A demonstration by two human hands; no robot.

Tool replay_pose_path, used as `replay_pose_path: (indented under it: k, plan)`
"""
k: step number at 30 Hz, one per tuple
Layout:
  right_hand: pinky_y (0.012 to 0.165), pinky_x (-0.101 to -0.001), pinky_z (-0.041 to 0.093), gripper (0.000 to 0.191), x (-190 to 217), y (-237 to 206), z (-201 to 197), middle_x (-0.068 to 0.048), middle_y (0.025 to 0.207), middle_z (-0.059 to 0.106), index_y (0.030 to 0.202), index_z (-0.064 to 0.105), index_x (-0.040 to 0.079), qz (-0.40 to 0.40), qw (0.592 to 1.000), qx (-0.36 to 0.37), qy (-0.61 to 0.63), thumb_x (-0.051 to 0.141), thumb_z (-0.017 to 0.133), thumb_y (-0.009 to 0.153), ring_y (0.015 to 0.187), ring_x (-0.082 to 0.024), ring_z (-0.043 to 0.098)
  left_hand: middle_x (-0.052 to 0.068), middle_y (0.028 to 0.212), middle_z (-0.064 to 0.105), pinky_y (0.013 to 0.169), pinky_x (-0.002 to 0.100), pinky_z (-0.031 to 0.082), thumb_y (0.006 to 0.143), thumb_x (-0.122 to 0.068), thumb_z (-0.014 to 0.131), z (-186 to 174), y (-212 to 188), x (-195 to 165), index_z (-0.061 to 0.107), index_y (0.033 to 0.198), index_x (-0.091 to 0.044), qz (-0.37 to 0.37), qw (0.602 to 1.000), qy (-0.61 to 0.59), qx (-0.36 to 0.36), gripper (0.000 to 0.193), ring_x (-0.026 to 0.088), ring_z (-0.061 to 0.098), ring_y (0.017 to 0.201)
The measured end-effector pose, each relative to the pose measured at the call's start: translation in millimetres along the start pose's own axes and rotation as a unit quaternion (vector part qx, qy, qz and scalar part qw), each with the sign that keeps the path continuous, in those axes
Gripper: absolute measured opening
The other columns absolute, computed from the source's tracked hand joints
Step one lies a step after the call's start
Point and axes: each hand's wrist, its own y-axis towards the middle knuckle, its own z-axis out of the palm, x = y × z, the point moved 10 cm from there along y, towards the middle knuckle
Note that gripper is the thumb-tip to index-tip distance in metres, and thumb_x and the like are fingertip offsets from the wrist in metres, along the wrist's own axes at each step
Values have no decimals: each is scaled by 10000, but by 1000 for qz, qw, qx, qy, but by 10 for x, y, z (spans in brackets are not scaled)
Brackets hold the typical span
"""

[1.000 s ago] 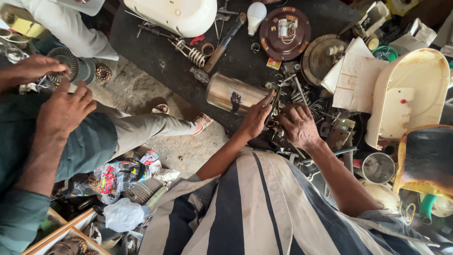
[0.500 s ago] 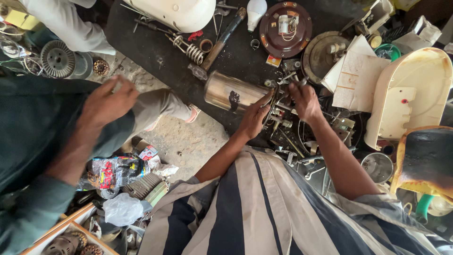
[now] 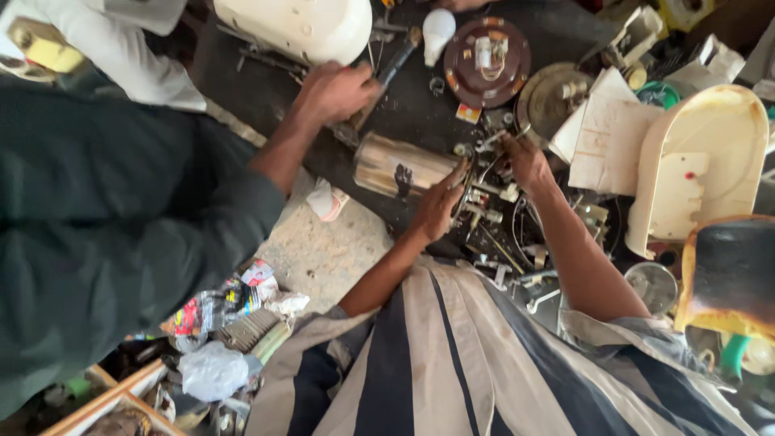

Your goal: The person uses a wrench to tighten or loosen bolts on a cylindrical metal appliance component placed on a cluttered workbench. The person holds the component steady with one hand while turning the wrench with the other. A second person is visible nearby, also working on parts.

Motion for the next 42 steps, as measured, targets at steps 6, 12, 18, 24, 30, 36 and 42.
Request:
replay_pose_path:
  k: [6, 12, 18, 24, 30, 36, 42]
  plan:
    - [751, -412, 557, 328, 613, -907, 113, -129, 946, 728, 1056, 658, 23, -251, 941, -13, -228, 266, 458, 1146, 854, -257, 709, 194, 1617, 457, 1231, 384, 328, 1048, -534, 376, -11, -6, 52, 418, 1581, -43, -8, 1000, -5, -11, 726, 340, 414, 1519]
    - [750, -417, 585, 170, 741, -1601, 637, -118, 1012, 718, 1052, 706, 59, -436, 770, -26, -466, 208, 623, 1045, 863, -270, 669, 177, 1601, 499, 1240, 390, 348, 1079, -461, 395, -11, 26, 27, 401, 1591, -62, 11, 999, -33, -11, 649, 346, 462, 1513]
    - [867, -423, 552, 178, 761, -1770, 757, -122, 1116, 701, 1071, 691, 74, -454, 742, -56, -490, 195, 689, 941, 990, -293, 657, 174, 1602, 486, 1224, 402, 360, 1082, -447, 390, -20, 49, 50, 379, 1597, -69, -6, 1000, -19, -8, 639, 350, 453, 1502]
    - [899, -416, 541, 116, 818, -1636, 735, -106, 1028, 672, 1054, 678, 54, -420, 779, -38, -464, 130, 681, 967, 1002, -306, 642, 173, 1592, 490, 1203, 403, 374, 1074, -444, 383, -11, 65, 64, 369, 1599, -79, -23, 1000, -21, -5, 639, 354, 459, 1485]
    - [882, -425, 535, 185, 993, -1698, 763, -119, 1075, 666, 1056, 673, 48, -439, 759, -35, -480, 182, 702, 933, 1006, -304, 643, 178, 1586, 513, 1219, 403, 366, 1080, -444, 384, -45, 69, -73, 390, 1598, -81, 2, 1000, -25, -10, 633, 362, 463, 1499]
    - [869, -437, 544, 258, 1163, -1825, 706, -117, 1091, 647, 1052, 674, 60, -507, 745, -14, -433, 221, 786, 884, 979, -305, 638, 237, 1584, 437, 1159, 408, 402, 1041, -544, 392, 9, 74, -157, 384, 1585, -66, -36, 999, 1, -1, 724, 399, 464, 1437]
    - [794, -357, 621, 289, 1200, -1680, 715, -88, 1135, 693, 1027, 715, 58, -516, 723, 15, -458, 130, 792, 758, 957, -252, 702, 279, 1406, 635, 1040, 432, 521, 1124, -619, 323, -31, 77, -163, 555, 1491, -2, 9, 997, 40, -68, 755, 368, 621, 1280]
